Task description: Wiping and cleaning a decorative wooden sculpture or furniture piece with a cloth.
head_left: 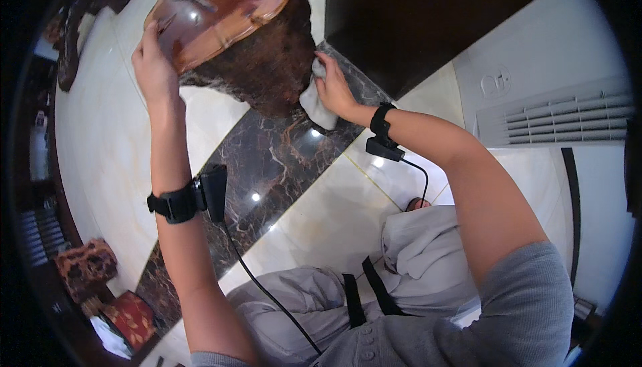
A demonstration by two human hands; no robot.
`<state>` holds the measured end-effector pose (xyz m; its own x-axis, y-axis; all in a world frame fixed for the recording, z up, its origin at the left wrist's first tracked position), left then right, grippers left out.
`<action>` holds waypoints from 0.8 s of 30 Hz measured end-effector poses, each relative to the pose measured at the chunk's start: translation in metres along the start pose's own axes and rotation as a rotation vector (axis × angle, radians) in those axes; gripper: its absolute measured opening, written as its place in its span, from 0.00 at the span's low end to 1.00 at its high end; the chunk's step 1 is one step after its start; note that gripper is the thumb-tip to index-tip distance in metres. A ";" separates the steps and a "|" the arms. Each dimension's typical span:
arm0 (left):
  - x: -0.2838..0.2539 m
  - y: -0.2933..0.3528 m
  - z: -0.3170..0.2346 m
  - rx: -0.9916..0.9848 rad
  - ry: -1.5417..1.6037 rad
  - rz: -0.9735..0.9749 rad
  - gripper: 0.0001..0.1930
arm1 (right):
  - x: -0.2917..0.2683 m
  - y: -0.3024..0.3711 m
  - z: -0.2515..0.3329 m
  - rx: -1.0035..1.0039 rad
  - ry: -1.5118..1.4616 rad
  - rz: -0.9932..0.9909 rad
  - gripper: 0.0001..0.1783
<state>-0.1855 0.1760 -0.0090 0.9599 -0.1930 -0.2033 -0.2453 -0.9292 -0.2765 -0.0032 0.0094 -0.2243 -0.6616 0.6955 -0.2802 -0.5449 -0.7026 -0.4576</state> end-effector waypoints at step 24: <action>-0.008 0.000 0.008 0.009 0.020 -0.101 0.21 | -0.015 -0.197 0.063 0.073 -0.827 0.009 0.17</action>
<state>-0.1942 0.1805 -0.0148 0.9823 -0.1049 -0.1550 -0.1483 -0.9414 -0.3029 0.0821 0.1282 -0.0768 -0.8159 0.3746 0.4404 -0.5506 -0.7359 -0.3941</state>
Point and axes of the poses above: each hand's wrist, its own y-axis away from the middle knuckle, its own x-axis out of the palm, z = x × y, the point moved 5 cm from there along -y, towards the middle knuckle, and after that the axes turned 13 degrees about -y, right-handed, at the moved point
